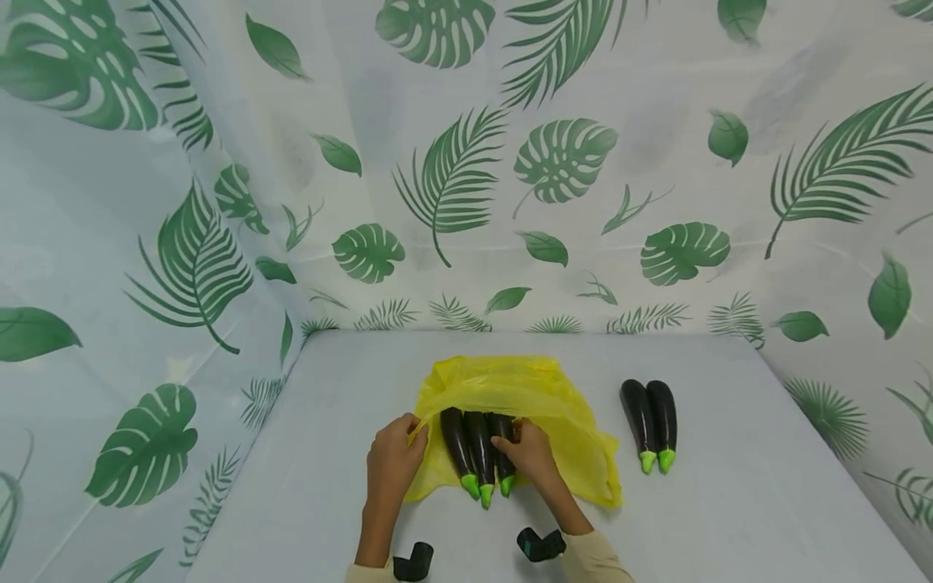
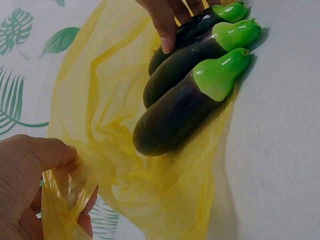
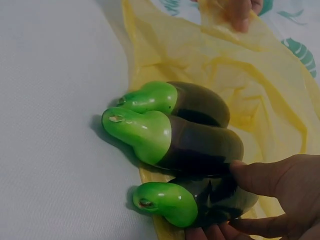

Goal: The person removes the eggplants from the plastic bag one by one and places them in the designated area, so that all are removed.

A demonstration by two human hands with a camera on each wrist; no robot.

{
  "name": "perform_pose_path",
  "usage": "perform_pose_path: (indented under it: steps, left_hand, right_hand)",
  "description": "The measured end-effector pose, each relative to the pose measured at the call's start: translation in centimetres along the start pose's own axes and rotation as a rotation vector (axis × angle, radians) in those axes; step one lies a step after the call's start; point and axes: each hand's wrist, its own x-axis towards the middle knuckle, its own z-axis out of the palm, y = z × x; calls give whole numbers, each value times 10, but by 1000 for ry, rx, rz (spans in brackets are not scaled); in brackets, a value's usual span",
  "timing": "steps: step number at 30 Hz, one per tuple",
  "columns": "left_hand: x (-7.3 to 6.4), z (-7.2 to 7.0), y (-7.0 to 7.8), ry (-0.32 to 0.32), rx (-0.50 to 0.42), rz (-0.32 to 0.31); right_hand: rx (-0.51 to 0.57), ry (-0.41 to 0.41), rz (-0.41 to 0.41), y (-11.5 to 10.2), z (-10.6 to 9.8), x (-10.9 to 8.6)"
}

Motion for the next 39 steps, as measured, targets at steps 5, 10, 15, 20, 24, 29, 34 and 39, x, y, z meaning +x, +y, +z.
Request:
perform_pose_path:
  steps: [5, 10, 15, 20, 24, 29, 34, 39]
  left_hand:
    - [2, 1, -1, -3, 4, -4]
    - [2, 2, -1, -4, -8, -2]
    - [3, 1, -1, -10, -13, -4]
    - [2, 0, -1, -11, -16, -15]
    - [2, 1, -2, -10, -14, -24]
    - [2, 3, -2, -10, -9, -26]
    - [1, 6, -1, -19, -19, -28]
    - [0, 6, 0, -14, -20, -15]
  right_hand:
    - [-22, -2, 0, 0, -2, 3]
    - [-16, -13, 21, 0, -5, 4]
    - [-15, -18, 41, 1, -8, 4]
    - [1, -26, 65, 0, -11, 4]
    - [27, -41, 81, 0, -13, 4]
    - [71, -73, 114, 1, -16, 2]
    - [111, -93, 163, 2, -19, 0]
    - [144, -108, 213, -1, -24, -4]
